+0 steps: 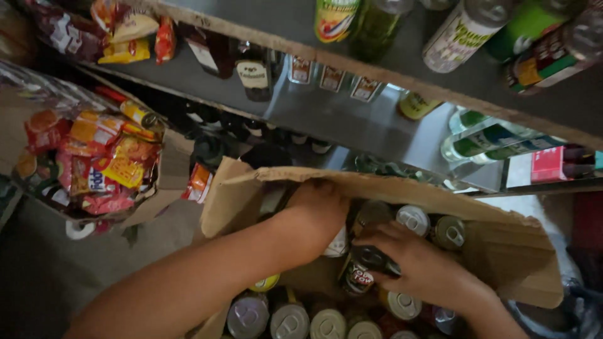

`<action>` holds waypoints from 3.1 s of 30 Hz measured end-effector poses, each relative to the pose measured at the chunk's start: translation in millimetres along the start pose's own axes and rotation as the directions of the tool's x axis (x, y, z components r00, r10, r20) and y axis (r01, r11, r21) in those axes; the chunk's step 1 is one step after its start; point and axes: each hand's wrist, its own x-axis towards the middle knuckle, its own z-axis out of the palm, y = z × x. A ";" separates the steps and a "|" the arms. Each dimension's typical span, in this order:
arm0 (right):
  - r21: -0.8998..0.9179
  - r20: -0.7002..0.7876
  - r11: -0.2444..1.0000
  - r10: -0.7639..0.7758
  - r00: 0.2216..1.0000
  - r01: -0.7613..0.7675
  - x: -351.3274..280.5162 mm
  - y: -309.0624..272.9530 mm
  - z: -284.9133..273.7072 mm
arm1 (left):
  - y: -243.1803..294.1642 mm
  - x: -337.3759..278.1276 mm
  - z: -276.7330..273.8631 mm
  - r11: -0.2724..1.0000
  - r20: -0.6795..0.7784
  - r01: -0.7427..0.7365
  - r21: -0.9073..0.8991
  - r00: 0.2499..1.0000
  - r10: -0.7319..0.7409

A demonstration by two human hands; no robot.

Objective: Restocking various canned food items onto grocery store shelves from a cardboard box.

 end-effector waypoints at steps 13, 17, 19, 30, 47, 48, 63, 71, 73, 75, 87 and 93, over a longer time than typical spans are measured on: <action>-0.008 -0.145 0.993 -0.117 0.982 0.117 -4.8 -2.2 6.6 | -6.4 8.6 9.1 0.997 0.244 0.077 0.012 0.967 -0.078; 0.075 -0.107 0.995 -0.064 0.992 0.072 -1.6 0.1 5.1 | -9.8 7.9 14.3 0.996 0.221 0.090 0.015 0.971 -0.091; 0.069 -0.100 0.994 -0.074 0.992 0.081 -1.0 1.5 7.8 | -5.9 2.6 -8.5 0.998 0.230 0.061 0.012 0.971 -0.062; 0.164 -0.115 0.979 0.144 0.983 -0.124 -8.1 14.1 9.3 | -4.3 -0.5 -11.4 0.998 0.013 -0.054 0.027 0.998 0.054; -0.213 -0.597 0.807 0.339 0.728 -0.551 -26.1 13.5 -4.8 | -24.0 -17.4 21.0 0.964 0.037 0.193 -0.184 0.981 -0.189; -0.213 -0.597 0.807 0.338 0.727 -0.551 -24.6 10.0 -6.1 | -24.5 -16.1 18.0 0.964 0.036 0.193 -0.183 0.981 -0.189; -0.185 -0.262 0.983 -0.032 0.964 -0.018 -13.2 -4.5 9.0 | -9.1 0.1 38.1 0.985 0.210 0.151 -0.078 0.969 -0.132; -0.227 0.006 0.974 -0.001 1.000 0.002 1.5 -10.5 20.3 | -6.8 14.4 51.9 0.991 0.207 0.124 0.055 0.969 -0.133; -0.215 0.027 0.977 0.015 1.000 -0.009 -0.3 -21.0 12.8 | -10.9 22.1 49.5 0.989 0.204 0.116 0.090 0.970 -0.132; -0.199 0.054 0.980 0.032 0.998 -0.021 -3.6 -26.0 10.0 | -8.4 27.1 57.6 0.987 0.193 0.114 0.112 0.972 -0.134; -0.437 0.098 0.867 -0.220 0.971 0.240 -5.6 61.1 47.8 | -12.7 7.9 91.5 0.967 -0.173 -0.163 -0.195 0.976 0.130; -0.219 -0.155 0.907 -0.397 0.905 0.360 -20.1 87.9 -7.3 | 5.3 -24.4 -52.8 0.945 -0.090 -0.159 -0.286 0.986 0.138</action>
